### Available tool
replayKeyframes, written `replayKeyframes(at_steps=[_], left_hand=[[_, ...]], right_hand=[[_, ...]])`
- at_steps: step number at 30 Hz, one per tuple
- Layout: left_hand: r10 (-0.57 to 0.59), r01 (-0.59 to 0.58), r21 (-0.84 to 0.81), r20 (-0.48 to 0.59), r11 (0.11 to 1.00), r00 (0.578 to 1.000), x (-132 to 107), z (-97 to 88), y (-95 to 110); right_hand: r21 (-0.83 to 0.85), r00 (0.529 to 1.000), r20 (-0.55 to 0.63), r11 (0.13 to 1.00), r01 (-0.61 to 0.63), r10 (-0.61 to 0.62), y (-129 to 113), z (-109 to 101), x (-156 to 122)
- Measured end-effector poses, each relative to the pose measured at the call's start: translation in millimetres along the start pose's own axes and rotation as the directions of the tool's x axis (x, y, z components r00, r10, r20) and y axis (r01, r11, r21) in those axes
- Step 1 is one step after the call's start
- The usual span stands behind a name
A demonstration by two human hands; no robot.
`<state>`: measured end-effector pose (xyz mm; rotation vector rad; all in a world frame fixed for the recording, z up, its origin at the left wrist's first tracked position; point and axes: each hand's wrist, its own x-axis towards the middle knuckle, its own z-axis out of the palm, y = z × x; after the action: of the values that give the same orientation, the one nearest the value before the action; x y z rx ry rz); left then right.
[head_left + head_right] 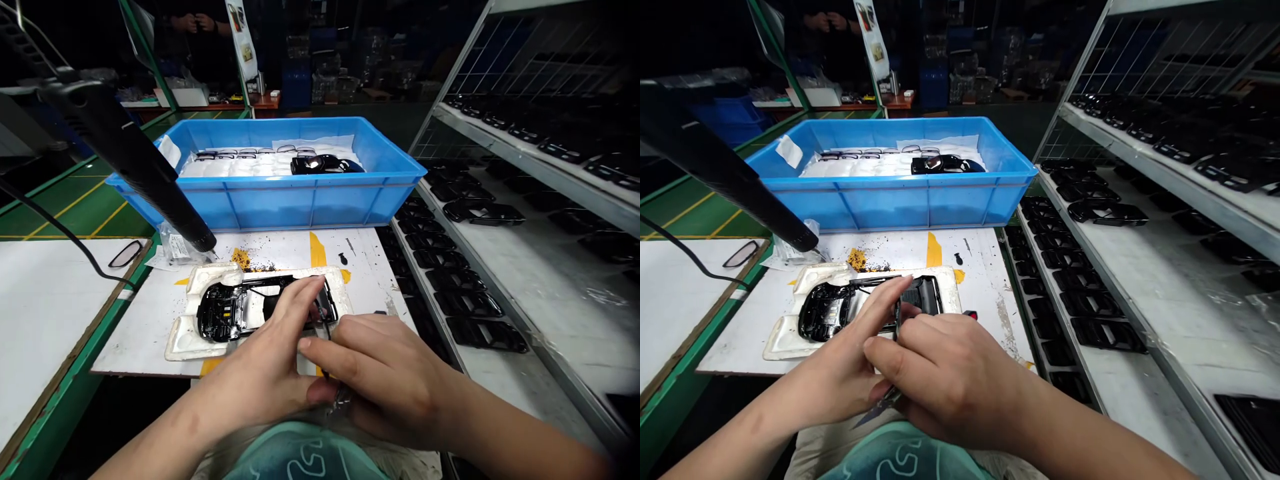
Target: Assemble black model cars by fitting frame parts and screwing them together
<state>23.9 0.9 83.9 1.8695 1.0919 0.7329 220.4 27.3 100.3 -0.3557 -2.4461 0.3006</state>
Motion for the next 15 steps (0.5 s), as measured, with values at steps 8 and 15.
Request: replayKeyframes(at_steps=[8,15], left_hand=[[-0.066,0.07,-0.159,0.034,0.985,0.997,-2.0,2.1,-4.7],[-0.1,0.075,-0.164,-0.15,0.984,0.984,-1.3,9.7,4.8]], right_hand=[[0.057,0.993,0.111,0.997,-0.042,0.036,-1.0,3.1,-3.1],[0.122,0.98,-0.126,0.982,-0.141,0.156,-0.7,6.1,-7.6]])
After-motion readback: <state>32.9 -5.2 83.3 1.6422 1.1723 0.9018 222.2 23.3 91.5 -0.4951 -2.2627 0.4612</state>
